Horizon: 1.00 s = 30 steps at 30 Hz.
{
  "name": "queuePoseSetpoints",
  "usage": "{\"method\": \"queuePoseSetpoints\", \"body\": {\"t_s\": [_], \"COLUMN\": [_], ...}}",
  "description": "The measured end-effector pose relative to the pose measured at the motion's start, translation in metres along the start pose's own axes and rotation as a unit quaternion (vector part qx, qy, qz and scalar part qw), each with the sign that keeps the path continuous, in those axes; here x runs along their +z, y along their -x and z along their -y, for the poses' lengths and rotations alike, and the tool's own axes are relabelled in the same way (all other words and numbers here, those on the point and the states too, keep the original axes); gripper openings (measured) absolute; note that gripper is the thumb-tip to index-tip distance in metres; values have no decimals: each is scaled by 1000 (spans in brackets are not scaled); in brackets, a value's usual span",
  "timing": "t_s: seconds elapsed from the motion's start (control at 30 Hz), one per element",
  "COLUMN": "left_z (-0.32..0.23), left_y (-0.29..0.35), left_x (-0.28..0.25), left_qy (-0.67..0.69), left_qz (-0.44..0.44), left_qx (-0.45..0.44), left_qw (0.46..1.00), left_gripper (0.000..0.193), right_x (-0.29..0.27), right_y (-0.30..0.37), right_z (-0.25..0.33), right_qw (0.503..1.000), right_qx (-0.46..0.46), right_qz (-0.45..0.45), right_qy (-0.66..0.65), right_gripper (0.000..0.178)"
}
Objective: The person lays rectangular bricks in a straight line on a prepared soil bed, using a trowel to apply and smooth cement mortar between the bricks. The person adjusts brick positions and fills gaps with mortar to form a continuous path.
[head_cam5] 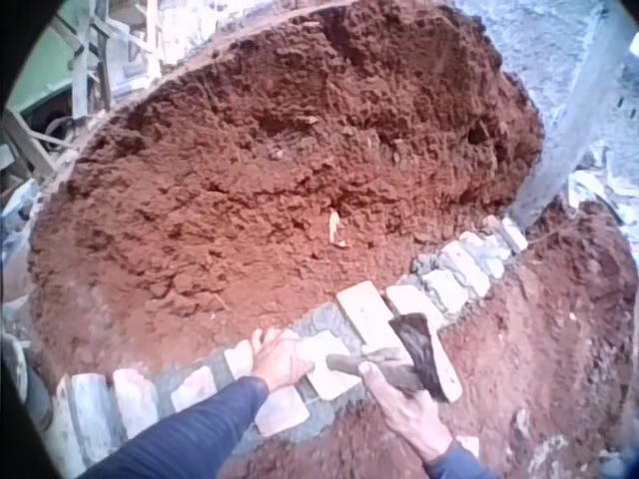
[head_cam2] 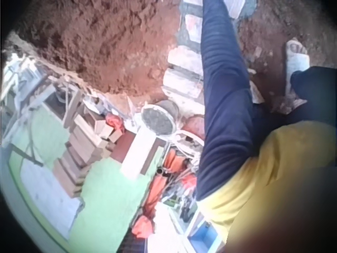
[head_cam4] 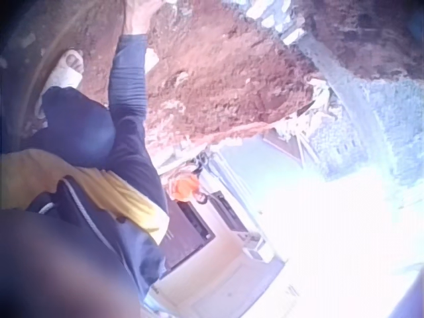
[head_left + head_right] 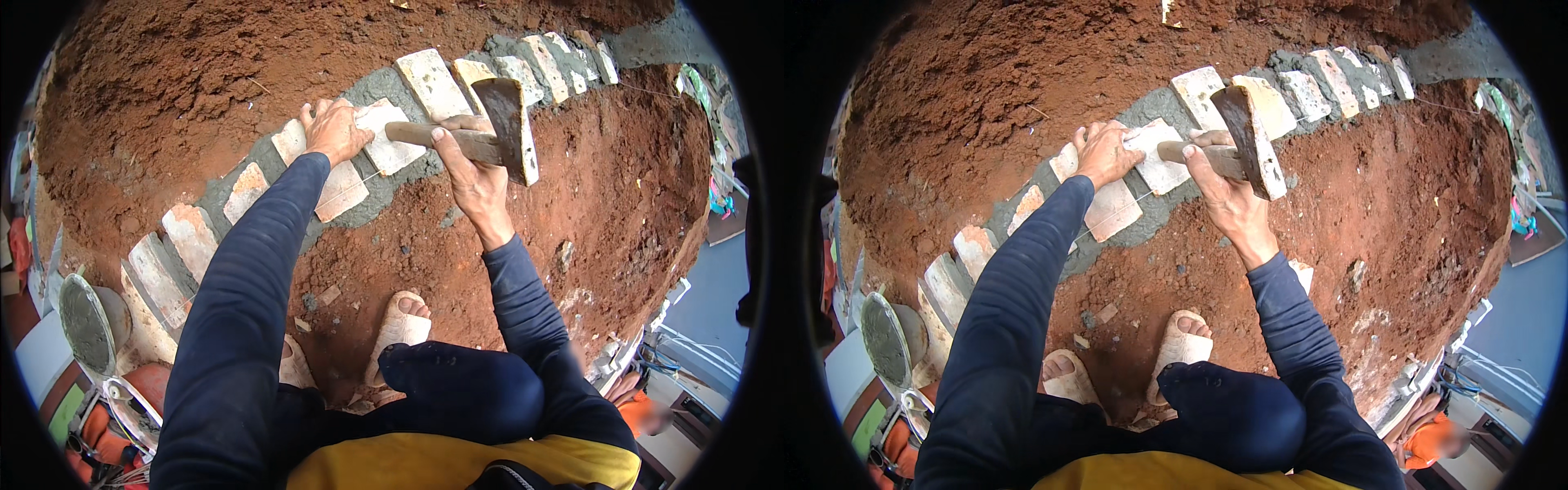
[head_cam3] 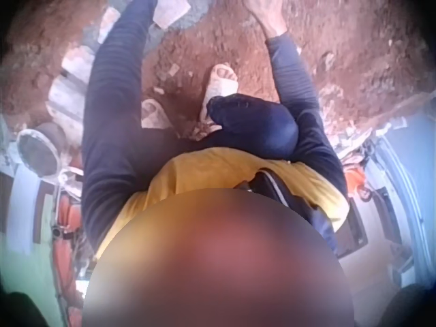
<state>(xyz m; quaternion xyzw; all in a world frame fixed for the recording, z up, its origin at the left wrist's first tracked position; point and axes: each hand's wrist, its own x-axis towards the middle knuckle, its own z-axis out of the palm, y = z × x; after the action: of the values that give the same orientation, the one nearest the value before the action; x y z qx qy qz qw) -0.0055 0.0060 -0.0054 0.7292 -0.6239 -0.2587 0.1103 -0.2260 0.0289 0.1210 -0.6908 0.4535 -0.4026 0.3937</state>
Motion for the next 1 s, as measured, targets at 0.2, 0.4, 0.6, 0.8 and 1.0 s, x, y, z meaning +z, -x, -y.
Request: {"method": "queuePoseSetpoints", "body": {"t_s": [0.2, 0.4, 0.6, 0.8, 1.0], "left_z": [2, 2, 5, 9, 8], "left_y": [0, -1, -4, -9, -6], "left_x": [-1, 0, 2, 2, -1], "left_qy": [10, -1, 3, -3, -8], "left_qz": [18, 14, 16, 29, 32], "left_qx": [-3, -2, 1, 12, 14], "left_qw": [1000, 1000, 1000, 1000, 999], "left_gripper": [67, 65, 63, 60, 59], "right_x": [1, -1, -8, -6, 2], "right_y": [3, -2, -9, 1, 9], "right_z": [-2, -4, -3, 0, -4], "right_qw": [1000, 999, 998, 997, 999], "right_qx": [-3, -7, -39, -72, 18], "right_qz": [-10, -30, -40, 13, 27], "right_qy": [-20, -39, -16, 28, -12], "right_gripper": [24, 17, 19, 18, 20]}}
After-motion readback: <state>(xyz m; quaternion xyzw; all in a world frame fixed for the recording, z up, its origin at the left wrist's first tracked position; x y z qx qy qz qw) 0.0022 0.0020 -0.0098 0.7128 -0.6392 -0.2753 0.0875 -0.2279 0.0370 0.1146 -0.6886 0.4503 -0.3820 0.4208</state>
